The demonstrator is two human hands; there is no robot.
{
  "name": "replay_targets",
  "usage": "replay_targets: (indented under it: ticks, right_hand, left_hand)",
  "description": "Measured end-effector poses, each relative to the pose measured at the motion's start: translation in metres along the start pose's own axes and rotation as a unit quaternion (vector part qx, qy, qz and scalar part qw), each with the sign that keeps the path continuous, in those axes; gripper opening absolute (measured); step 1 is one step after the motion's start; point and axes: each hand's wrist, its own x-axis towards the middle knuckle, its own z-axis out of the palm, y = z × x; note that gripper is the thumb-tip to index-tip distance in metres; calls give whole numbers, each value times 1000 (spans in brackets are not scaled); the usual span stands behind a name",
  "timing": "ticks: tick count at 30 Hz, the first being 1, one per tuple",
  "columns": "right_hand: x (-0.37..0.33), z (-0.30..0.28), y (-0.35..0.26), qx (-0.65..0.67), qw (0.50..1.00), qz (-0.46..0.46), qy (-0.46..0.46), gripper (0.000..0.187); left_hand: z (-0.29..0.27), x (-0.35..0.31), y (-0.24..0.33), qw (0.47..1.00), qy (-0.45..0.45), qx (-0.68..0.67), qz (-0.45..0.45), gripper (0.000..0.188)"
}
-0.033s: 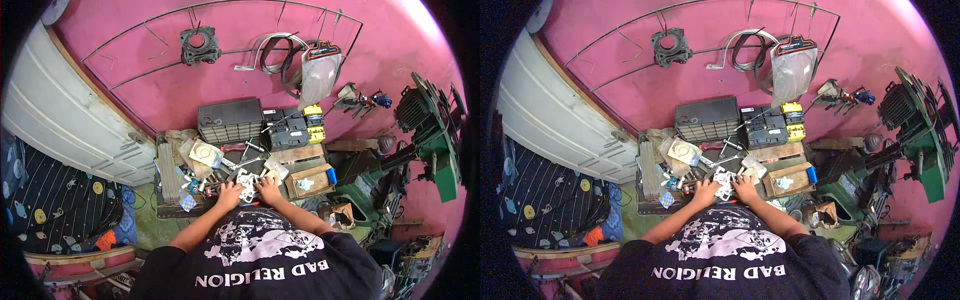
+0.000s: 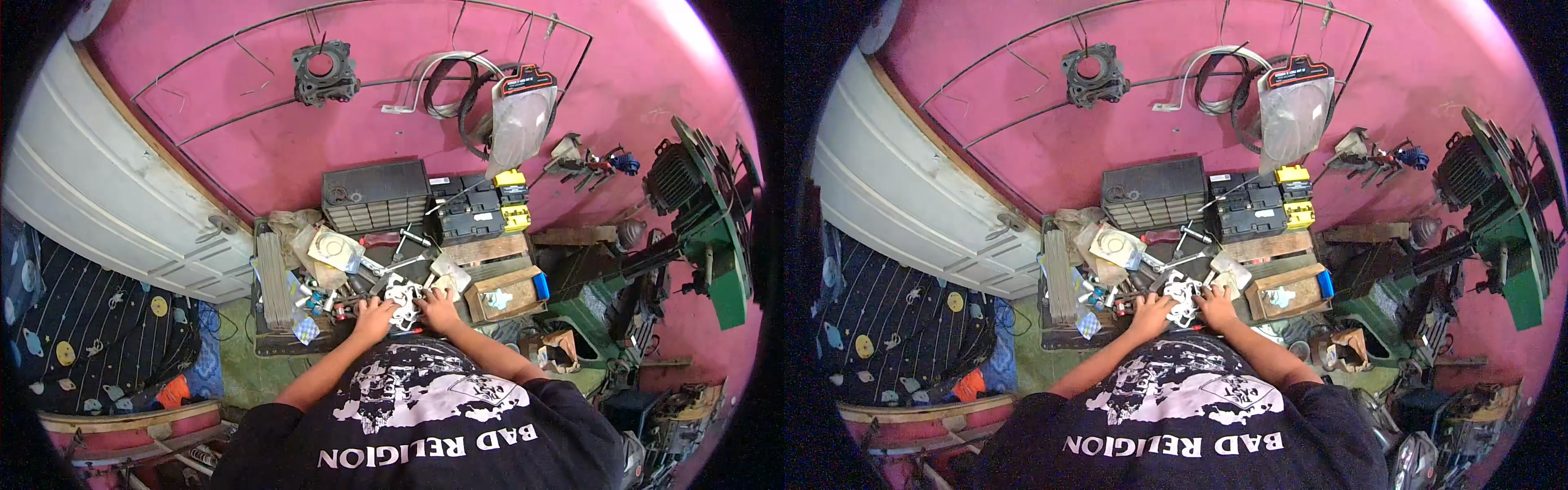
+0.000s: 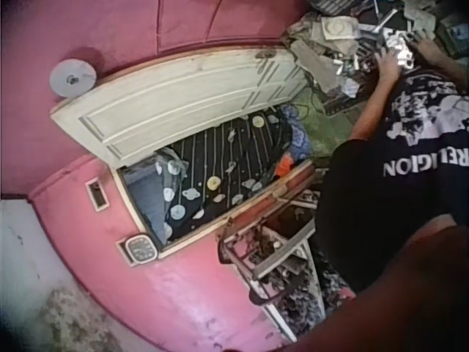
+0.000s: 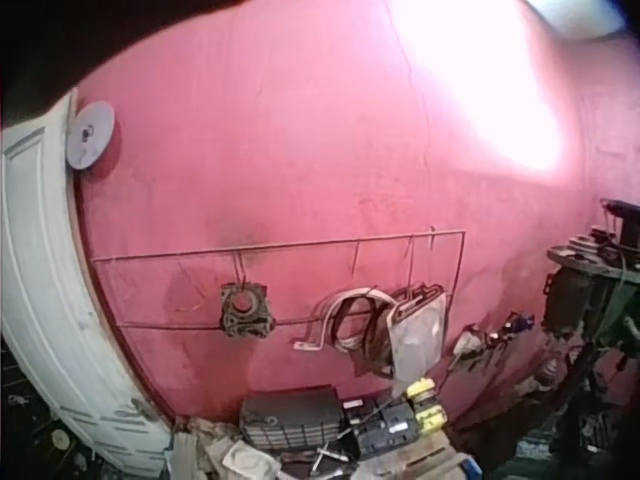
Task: The person picks up various metal gaskets from a cluttered workbench and hangs them one by one on a wire rack mounted on the pink wall. The person handles the gaskets by hand, inspecting them briefly before placing them on the rack. The task involves sorting and organizing the parts in a specific order.
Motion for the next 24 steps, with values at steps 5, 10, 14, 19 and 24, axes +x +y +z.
replay_targets:
  ticks: [5, 10, 14, 19, 24]
  right_hand:
    - [-7, -32, -8, 30, 999, 9, -14, 48]
    - [-6, -33, -5, 7, 1000, 7, 23, 43]
    - [-2, -42, -10, -11, 999, 0, 35, 44]
    - [-1, -61, -13, 2, 999, -2, 33, 53]
    - [3, -71, -13, 54, 993, -17, 100, 35]
  left_hand:
    - [-11, -12, -8, 999, -8, -32, 0, 56]
    - [-14, -20, -5, 998, 15, -54, -8, 50]
    - [-16, -19, -11, 996, 73, -53, -18, 35]
    - [-27, -11, -16, 988, 125, -86, -33, 24]
    - [-42, -4, -22, 975, 182, -122, -27, 12]
